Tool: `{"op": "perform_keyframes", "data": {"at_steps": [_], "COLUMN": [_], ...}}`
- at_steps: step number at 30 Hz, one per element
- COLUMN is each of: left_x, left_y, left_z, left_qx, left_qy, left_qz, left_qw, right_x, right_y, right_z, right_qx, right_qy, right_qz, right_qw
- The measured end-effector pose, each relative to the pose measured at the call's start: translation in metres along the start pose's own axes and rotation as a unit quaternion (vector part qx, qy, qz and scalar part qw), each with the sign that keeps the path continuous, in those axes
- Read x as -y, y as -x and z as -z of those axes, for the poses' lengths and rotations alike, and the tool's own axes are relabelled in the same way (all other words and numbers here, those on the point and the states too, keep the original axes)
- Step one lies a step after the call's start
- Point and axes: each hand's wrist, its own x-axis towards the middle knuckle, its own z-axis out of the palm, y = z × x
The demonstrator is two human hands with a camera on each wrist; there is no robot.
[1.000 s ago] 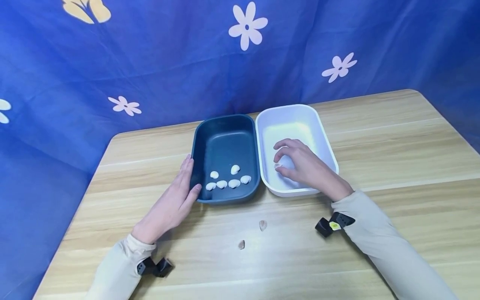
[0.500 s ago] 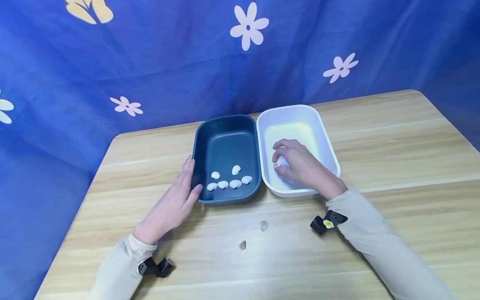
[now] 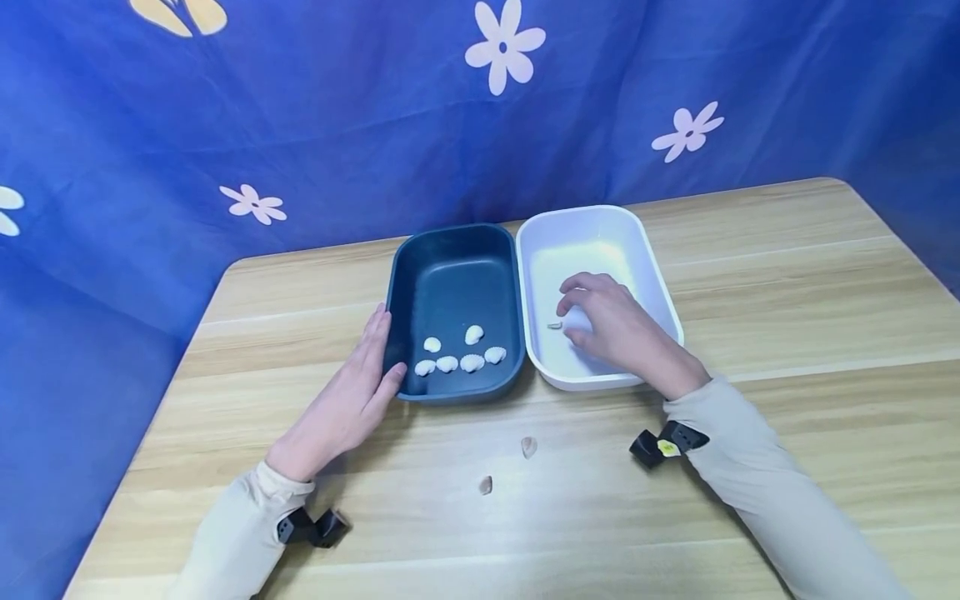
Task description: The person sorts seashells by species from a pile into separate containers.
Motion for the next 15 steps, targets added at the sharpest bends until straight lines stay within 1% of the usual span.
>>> {"op": "perform_keyframes", "data": {"at_steps": [3, 6, 11, 15], "left_x": [0.0, 0.0, 0.0, 0.0], "left_y": [-0.001, -0.001, -0.001, -0.002], "left_z": [0.0, 0.001, 0.002, 0.001], "left_qx": [0.002, 0.008, 0.01, 0.009], "left_qy": [-0.001, -0.001, 0.001, 0.004], "left_qz": [0.002, 0.009, 0.011, 0.011], "left_qw": [1.0, 0.9999, 0.9999, 0.9999], "right_x": [0.004, 0.01, 0.022, 0.035], "right_y": [0.006, 0.012, 0.02, 0.024], "right_z": [0.008, 0.015, 0.022, 0.024], "right_qx": [-0.021, -0.048, -0.087, -0.105], "right_qy": [-0.005, -0.017, -0.031, -0.044], "right_qz": [0.001, 0.02, 0.076, 0.137], "right_qw": [1.0, 0.999, 0.993, 0.984]}}
